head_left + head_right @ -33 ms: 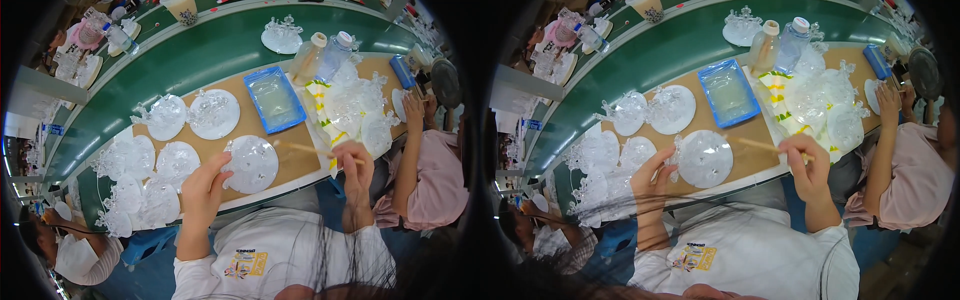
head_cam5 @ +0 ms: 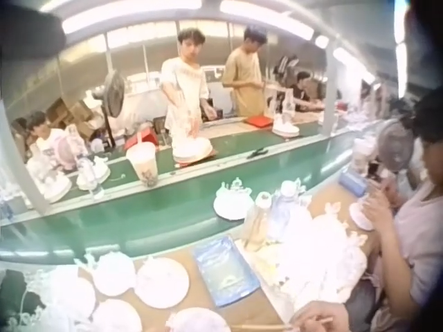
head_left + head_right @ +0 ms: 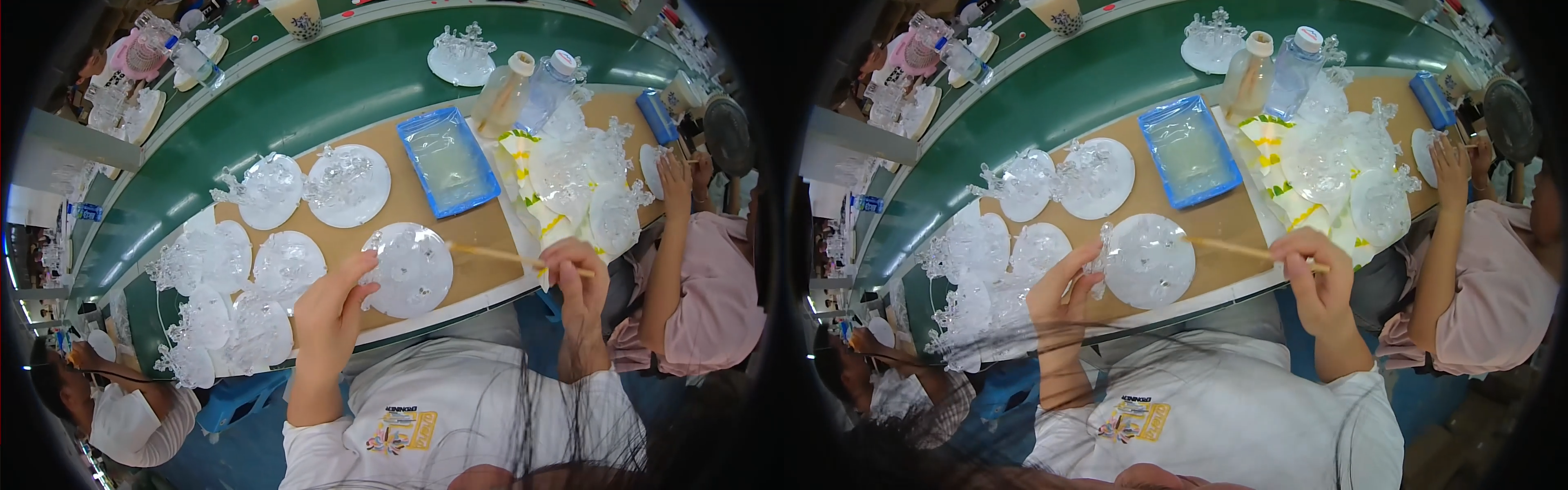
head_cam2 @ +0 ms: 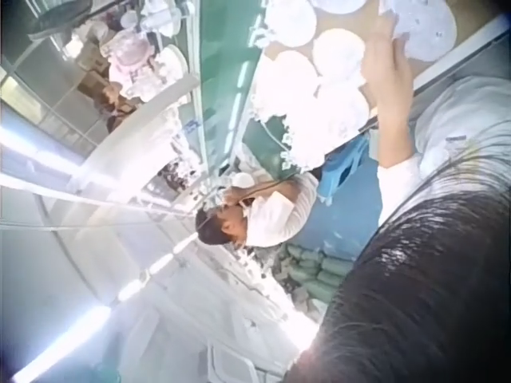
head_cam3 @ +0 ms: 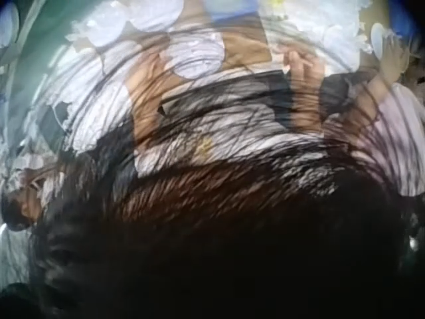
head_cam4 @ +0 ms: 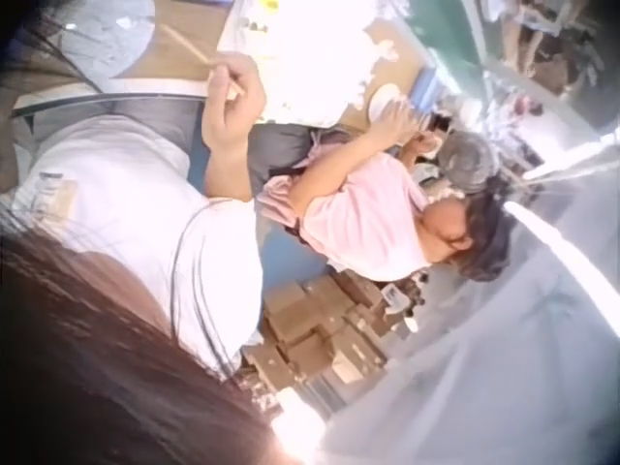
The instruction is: Applying adhesive to decorative lighting fixture parts using a wooden applicator stick.
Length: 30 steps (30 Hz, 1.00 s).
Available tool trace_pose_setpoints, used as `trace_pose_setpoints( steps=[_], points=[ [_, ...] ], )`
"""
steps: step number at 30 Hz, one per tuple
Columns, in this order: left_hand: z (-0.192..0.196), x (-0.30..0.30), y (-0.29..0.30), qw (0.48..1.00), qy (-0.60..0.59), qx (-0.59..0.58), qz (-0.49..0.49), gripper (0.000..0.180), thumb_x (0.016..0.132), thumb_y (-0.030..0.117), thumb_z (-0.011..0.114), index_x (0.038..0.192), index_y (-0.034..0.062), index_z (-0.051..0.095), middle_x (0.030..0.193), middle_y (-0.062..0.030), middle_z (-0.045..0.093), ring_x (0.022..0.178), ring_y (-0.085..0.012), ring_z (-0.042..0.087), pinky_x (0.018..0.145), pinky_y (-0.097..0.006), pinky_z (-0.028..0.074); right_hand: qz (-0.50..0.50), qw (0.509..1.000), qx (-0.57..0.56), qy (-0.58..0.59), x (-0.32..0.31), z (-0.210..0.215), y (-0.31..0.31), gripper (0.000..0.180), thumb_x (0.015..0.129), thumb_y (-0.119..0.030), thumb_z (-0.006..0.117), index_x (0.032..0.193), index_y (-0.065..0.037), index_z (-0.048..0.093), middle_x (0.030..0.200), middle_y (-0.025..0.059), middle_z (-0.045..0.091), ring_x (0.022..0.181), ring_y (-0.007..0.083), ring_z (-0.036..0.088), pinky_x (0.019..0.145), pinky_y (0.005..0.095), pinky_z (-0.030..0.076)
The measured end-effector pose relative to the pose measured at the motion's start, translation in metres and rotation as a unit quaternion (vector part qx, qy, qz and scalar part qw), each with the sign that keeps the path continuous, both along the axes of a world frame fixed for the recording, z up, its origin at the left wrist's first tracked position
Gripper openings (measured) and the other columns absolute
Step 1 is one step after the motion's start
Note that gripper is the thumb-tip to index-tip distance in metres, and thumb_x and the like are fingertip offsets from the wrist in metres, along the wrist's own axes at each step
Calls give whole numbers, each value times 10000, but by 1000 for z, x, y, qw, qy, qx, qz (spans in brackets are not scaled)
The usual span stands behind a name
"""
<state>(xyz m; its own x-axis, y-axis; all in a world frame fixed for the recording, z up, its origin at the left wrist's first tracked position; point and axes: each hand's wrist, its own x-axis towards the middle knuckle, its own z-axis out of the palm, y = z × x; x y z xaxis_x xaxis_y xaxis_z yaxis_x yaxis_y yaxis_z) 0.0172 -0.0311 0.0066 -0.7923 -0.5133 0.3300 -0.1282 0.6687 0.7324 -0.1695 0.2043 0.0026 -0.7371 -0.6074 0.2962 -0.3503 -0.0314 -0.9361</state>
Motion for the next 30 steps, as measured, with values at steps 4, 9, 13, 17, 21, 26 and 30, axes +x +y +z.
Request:
trace_pose_setpoints(
  steps=[4,9,13,17,21,26,30],
  points=[
    [2,-3,-7,999,14,29,-37,342,734,-95,672,1050,35,658,1054,-112,689,838,-254,679,676,-303,533,73,995,2,-65,9,-11,5,146,904,-36,467,898,33,596,885,127,621,717,133,532,635,243,410],
    [5,-7,-8,999,13,22,-44,336,730,-106,661,1039,25,660,1055,-119,688,820,-251,682,664,-297,534,92,990,37,-100,12,-24,-1,131,899,-33,481,912,23,599,873,111,616,707,139,527,635,246,415],
    [8,-5,-8,998,-9,33,-52,337,738,-129,646,1047,4,648,1074,-134,680,919,-250,668,752,-299,534,111,990,69,-60,8,-24,-8,119,890,-20,493,924,15,602,868,100,613,675,140,518,621,246,417],
    [9,-6,-8,997,-20,39,-62,366,738,-161,631,1069,-5,637,1099,-146,671,1024,-248,654,847,-307,532,135,985,102,36,7,-24,-22,107,858,1,521,931,10,599,865,121,613,698,206,569,622,286,443],
    [9,-8,-7,997,-18,38,-63,390,727,-181,623,1072,1,641,1099,-150,671,1023,-249,655,846,-306,534,191,973,127,38,5,-14,-42,122,852,-14,515,938,-4,601,948,139,620,825,228,591,729,300,459],
    [1,-8,-6,998,15,39,-51,316,727,-117,658,1014,15,662,1041,-124,690,845,-263,685,669,-290,544,193,961,157,118,-2,8,-40,93,833,-14,548,898,-8,613,872,141,630,760,268,613,676,331,480],
    [3,-6,2,997,9,75,-34,320,732,-126,652,1021,10,657,1026,-129,690,850,-266,683,655,-279,542,177,961,158,143,10,5,-37,52,815,-28,598,862,-23,621,810,117,640,692,294,622,619,348,491]
  ],
)
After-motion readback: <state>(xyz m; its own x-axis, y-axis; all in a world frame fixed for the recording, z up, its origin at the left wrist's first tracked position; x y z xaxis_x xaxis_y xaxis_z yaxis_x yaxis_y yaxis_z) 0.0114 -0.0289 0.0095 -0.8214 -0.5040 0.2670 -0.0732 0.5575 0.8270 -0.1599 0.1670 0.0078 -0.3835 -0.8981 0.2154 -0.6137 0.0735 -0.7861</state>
